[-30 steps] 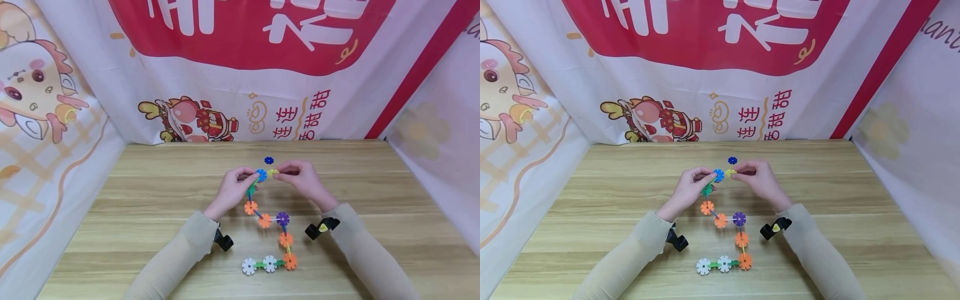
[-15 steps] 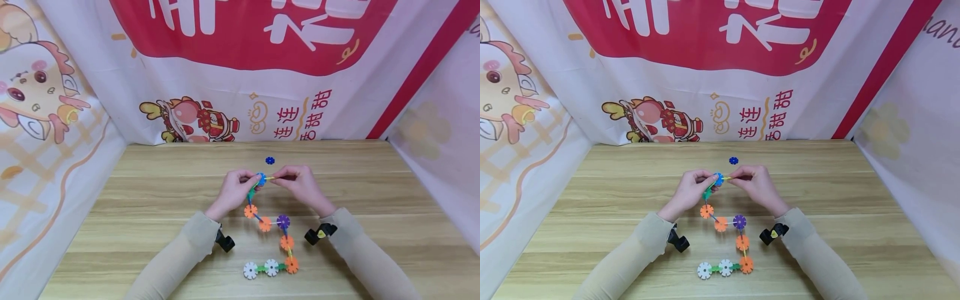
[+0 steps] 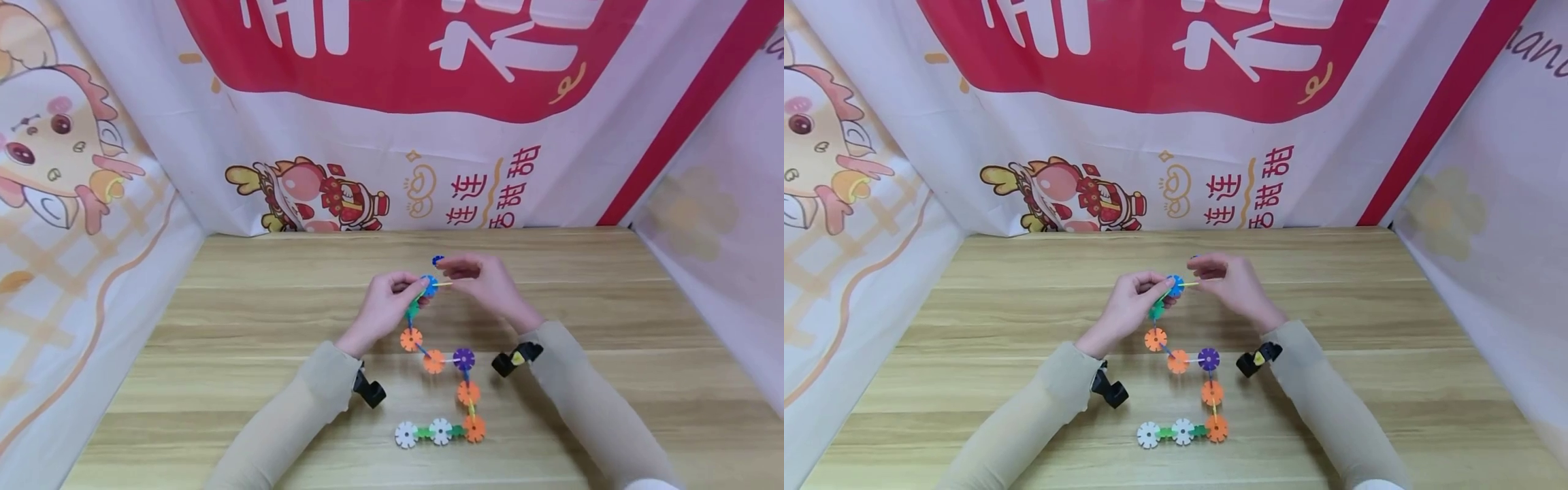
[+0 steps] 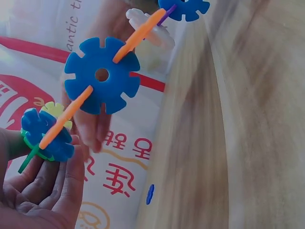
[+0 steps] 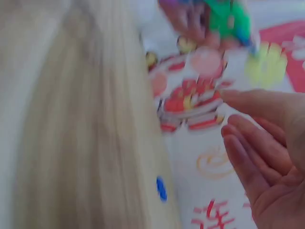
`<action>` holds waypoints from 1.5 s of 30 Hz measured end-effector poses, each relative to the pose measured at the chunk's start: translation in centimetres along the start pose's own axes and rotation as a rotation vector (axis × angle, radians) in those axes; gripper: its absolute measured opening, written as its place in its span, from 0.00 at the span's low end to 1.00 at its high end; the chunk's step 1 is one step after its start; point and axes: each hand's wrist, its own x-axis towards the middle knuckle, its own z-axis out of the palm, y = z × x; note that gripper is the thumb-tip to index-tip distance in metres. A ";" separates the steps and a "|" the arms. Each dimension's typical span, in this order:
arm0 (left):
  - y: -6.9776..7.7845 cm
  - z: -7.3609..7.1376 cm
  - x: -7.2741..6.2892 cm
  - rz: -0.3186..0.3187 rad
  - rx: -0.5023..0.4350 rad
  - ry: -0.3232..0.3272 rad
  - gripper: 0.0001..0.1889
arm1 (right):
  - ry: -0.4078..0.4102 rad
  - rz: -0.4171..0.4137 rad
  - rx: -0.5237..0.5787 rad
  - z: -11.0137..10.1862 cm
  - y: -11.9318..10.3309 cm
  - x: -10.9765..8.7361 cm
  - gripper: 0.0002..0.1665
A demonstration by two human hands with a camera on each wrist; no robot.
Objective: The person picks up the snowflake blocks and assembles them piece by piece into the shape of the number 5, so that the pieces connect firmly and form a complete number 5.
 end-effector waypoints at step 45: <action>-1.2 -1.2 -0.2 -0.051 0.014 0.001 0.10 | 0.004 0.195 0.154 -1.6 1.3 1.9 0.14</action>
